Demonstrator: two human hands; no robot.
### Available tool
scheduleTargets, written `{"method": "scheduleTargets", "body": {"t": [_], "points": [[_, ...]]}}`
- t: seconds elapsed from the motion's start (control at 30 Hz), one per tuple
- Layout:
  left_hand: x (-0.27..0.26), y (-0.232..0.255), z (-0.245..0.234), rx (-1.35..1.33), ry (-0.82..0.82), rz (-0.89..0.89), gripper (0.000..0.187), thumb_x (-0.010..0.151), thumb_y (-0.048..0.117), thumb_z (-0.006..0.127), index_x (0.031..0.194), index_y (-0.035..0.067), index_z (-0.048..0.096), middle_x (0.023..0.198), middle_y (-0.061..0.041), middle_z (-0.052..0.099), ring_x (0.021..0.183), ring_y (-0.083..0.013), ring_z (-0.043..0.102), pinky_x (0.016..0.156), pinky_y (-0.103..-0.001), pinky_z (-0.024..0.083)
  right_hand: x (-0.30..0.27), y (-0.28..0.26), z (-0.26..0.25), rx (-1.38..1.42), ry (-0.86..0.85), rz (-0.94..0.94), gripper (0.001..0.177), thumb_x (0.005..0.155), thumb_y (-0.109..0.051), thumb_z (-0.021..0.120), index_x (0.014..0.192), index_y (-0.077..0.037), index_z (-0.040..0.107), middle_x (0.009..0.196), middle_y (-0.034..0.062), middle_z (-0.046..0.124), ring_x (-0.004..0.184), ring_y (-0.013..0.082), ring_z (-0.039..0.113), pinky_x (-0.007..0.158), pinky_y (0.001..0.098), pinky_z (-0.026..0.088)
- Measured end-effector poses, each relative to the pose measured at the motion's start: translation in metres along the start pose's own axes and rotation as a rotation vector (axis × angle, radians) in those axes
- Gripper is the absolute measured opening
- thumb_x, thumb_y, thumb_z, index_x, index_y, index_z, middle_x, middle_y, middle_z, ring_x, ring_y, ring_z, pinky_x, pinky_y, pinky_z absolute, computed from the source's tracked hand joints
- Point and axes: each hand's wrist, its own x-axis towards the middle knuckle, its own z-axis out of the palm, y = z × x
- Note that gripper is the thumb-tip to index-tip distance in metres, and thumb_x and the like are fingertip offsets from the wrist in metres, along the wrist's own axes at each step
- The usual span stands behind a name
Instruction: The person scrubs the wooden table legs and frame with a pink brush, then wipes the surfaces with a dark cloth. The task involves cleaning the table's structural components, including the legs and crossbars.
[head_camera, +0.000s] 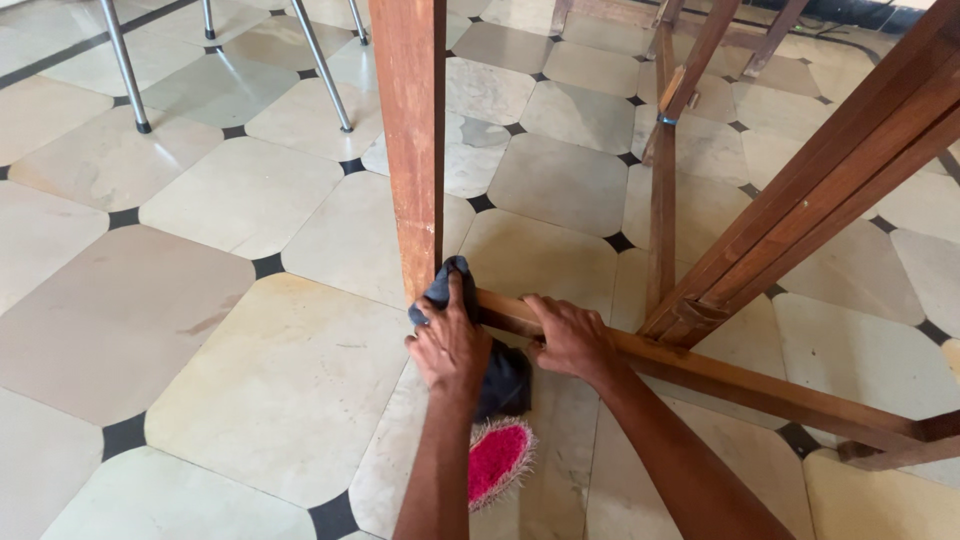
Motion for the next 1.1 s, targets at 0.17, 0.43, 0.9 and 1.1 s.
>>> {"method": "scheduleTargets", "body": {"t": [0.17,0.43,0.9,1.1], "points": [[0.01,0.003,-0.001,-0.018,-0.023,0.033,0.074,0.085,0.026,0.071,0.151,0.024,0.037,0.128,-0.025,0.064,0.111,-0.0365,0.069,0.086,-0.047,0.057,-0.002,0.002,-0.001,0.032,0.036,-0.031,0.071,0.075,-0.02,0.078,0.139,-0.013,0.046,0.125,0.0163,0.066,0.115,0.0372,0.063,0.091,0.053,0.051],[0.019,-0.01,-0.003,0.152,-0.062,0.199,0.068,0.086,0.022,0.071,0.145,0.007,0.043,0.111,-0.017,0.075,0.102,-0.0338,0.074,0.081,-0.044,0.06,-0.006,-0.001,-0.005,0.054,0.049,-0.026,0.069,0.079,-0.022,0.076,0.14,-0.014,0.046,0.128,0.0155,0.065,0.118,0.0378,0.061,0.093,0.0538,0.049],[-0.021,-0.01,-0.079,-0.603,-0.053,0.355,0.077,0.075,0.02,0.076,0.147,0.015,0.049,0.12,-0.023,0.073,0.114,-0.0368,0.071,0.1,-0.041,0.054,-0.036,-0.024,-0.03,1.113,0.243,-0.171,0.083,0.095,-0.039,0.063,0.166,-0.02,0.025,0.164,0.0121,0.041,0.152,0.0274,0.037,0.121,0.0399,0.029],[-0.019,0.002,-0.059,-0.946,-0.479,0.43,0.076,0.092,0.03,0.066,0.161,0.021,0.037,0.138,-0.02,0.068,0.125,-0.0268,0.066,0.104,-0.04,0.051,-0.062,-0.036,-0.081,0.534,0.495,-0.251,0.069,0.091,-0.01,0.072,0.155,-0.017,0.047,0.145,0.0137,0.058,0.131,0.0312,0.058,0.107,0.0368,0.048]]}}
